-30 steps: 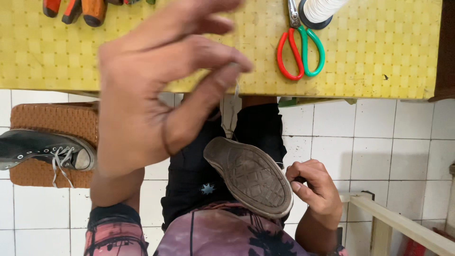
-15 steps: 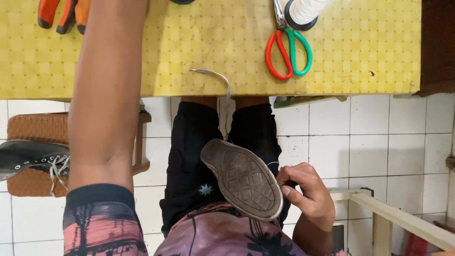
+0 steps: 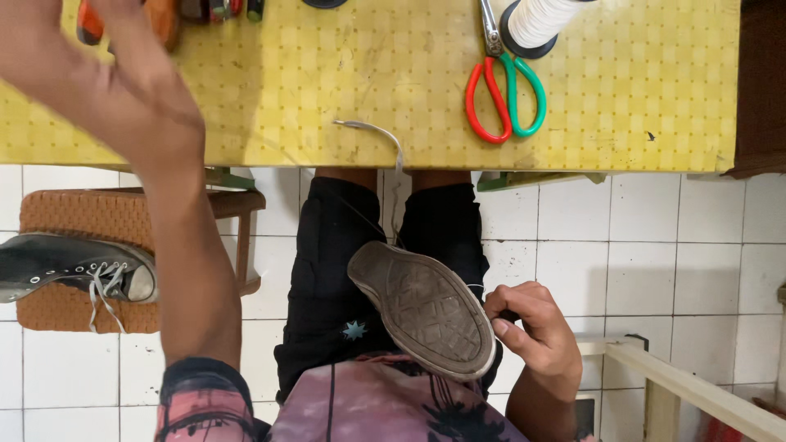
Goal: The person sews the sole of a black high-top sneaker using a needle and white thread. They repeatedly pass the needle through the shoe's sole and pull the thread tight to secure the stitching. The task is performed at a yellow workbench with various tools visible nearby.
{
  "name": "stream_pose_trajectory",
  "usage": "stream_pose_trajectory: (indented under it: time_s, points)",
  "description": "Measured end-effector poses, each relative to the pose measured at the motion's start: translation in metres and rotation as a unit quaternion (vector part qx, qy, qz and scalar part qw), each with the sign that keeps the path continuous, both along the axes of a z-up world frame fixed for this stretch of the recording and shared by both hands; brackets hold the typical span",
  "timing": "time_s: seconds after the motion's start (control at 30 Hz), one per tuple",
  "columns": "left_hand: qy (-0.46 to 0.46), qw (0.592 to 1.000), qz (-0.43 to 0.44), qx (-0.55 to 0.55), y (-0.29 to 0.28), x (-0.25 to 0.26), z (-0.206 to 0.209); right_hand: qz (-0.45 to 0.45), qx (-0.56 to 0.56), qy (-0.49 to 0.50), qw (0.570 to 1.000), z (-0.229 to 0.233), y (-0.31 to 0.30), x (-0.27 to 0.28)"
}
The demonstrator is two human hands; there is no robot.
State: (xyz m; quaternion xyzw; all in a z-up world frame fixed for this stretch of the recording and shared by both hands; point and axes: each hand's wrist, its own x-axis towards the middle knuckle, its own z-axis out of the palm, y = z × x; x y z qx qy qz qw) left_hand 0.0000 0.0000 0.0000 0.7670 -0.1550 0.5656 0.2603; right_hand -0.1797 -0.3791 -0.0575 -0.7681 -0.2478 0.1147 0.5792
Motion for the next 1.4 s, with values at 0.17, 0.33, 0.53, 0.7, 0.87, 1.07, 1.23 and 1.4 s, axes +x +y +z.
stream_pose_trajectory:
  time_s: [0.17,0.33,0.53,0.7,0.87,1.07,1.23,1.4]
  points:
    - [0.087,0.969,-0.045,-0.226,-0.004,-0.117,-0.079,-0.036,-0.044,0.004,0.998,-0.008,-0.013,-0.002]
    - [0.485,0.853,-0.083,-0.177,-0.028,-0.184,-0.086,-0.056,-0.087,0.053,0.993,0.01,-0.022,-0.004]
    - [0.753,0.633,0.07,0.166,-0.016,-0.217,-0.088,-0.061,-0.104,0.081,0.989,0.023,0.004,0.006]
    - [0.486,0.86,-0.143,-0.056,-0.068,-0.193,-0.048,-0.071,-0.13,0.029,0.989,0.027,0.026,0.017]
    - [0.432,0.84,-0.28,-0.175,-0.111,-0.163,-0.072,-0.041,-0.081,-0.095,0.991,0.019,0.037,0.035]
    - [0.468,0.817,-0.305,-0.147,-0.114,-0.152,-0.125,0.018,-0.159,-0.078,0.984,-0.009,0.043,0.051]
    - [0.487,0.819,-0.278,-0.12,-0.111,-0.161,-0.149,0.075,-0.198,-0.056,0.976,-0.018,0.058,0.051]
    - [0.575,0.718,-0.357,-0.165,-0.093,-0.164,-0.11,0.092,-0.249,-0.002,0.964,-0.027,0.049,0.055]
